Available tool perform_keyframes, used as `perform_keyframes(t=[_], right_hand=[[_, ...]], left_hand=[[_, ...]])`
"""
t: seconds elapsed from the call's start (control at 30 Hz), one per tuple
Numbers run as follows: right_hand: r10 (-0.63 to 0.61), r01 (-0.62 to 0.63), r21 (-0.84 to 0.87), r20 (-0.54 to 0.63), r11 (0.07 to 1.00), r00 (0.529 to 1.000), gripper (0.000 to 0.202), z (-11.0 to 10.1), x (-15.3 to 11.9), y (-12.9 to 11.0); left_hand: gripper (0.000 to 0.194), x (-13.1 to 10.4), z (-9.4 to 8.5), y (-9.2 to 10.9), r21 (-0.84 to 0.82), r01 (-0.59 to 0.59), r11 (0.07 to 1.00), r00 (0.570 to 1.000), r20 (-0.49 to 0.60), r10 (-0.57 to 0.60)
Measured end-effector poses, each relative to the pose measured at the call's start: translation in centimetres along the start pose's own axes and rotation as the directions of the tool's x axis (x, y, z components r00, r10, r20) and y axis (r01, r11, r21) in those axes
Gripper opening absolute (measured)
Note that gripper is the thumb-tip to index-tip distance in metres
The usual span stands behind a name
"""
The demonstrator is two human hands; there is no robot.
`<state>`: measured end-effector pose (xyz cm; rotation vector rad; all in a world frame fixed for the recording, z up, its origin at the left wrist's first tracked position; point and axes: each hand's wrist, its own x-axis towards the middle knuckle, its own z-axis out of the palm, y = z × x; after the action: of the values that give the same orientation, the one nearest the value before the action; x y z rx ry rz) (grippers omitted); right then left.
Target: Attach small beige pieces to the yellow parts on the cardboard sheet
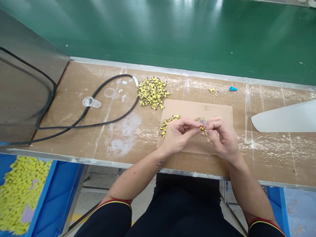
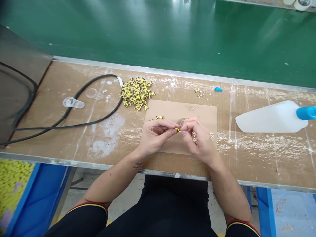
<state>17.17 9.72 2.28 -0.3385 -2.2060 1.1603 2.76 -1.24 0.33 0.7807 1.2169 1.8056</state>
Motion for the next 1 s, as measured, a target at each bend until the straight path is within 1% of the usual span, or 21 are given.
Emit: perform_keyframes(t=[0.17,0.4,0.6,0.67,0.7,0.8,0.83,0.87,0.93,1.0], right_hand=[[-0.014,0.015,-0.014,0.014,1.000,1.000,0.013,0.23,0.14,0.01],[-0.051,0.051,-0.044,-0.006,0.998,0.999,0.015,0.45,0.35,0.09],[-0.057,0.056,-0.078,-0.008,0.995,0.998,0.014,0.58,0.30,0.14],[-0.061,0.060,-0.093,-0.009,0.994,0.998,0.015,0.59,0.31,0.10],[-0.063,0.062,-0.098,-0.010,0.993,0.998,0.015,0.59,0.31,0.07],[-0.065,0.063,-0.104,-0.019,0.993,0.998,0.015,0.60,0.27,-0.03],[-0.070,0.067,-0.105,-0.025,0.992,0.997,0.014,0.62,0.24,-0.06],[-0.075,0.072,-0.107,-0.032,0.992,0.997,0.013,0.65,0.21,-0.08],[-0.088,0.082,-0.117,-0.048,0.990,0.995,0.012,0.72,0.16,-0.10],[-0.099,0.091,-0.129,-0.058,0.987,0.993,0.012,0.79,0.15,-0.12]], left_hand=[[0.013,-0.16,0.13,-0.01,0.066,-0.030,0.997,0.999,-0.012,0.031],[0.006,-0.16,0.13,0.25,0.117,-0.089,0.989,0.996,-0.001,0.090],[0.004,-0.28,0.03,0.08,0.274,-0.193,0.942,0.981,0.025,0.194],[0.006,-0.26,-0.03,0.03,0.352,-0.283,0.892,0.958,0.058,0.281],[0.008,-0.24,-0.07,0.02,0.397,-0.346,0.850,0.936,0.082,0.343],[0.016,-0.18,-0.14,0.02,0.500,-0.525,0.688,0.836,0.151,0.528],[0.019,-0.17,-0.15,0.02,0.514,-0.559,0.651,0.809,0.163,0.565],[0.021,-0.16,-0.15,0.04,0.518,-0.578,0.630,0.791,0.168,0.588],[0.022,-0.16,-0.13,0.05,0.510,-0.594,0.622,0.778,0.171,0.604],[0.021,-0.19,-0.12,-0.01,0.506,-0.598,0.622,0.777,0.173,0.606]])
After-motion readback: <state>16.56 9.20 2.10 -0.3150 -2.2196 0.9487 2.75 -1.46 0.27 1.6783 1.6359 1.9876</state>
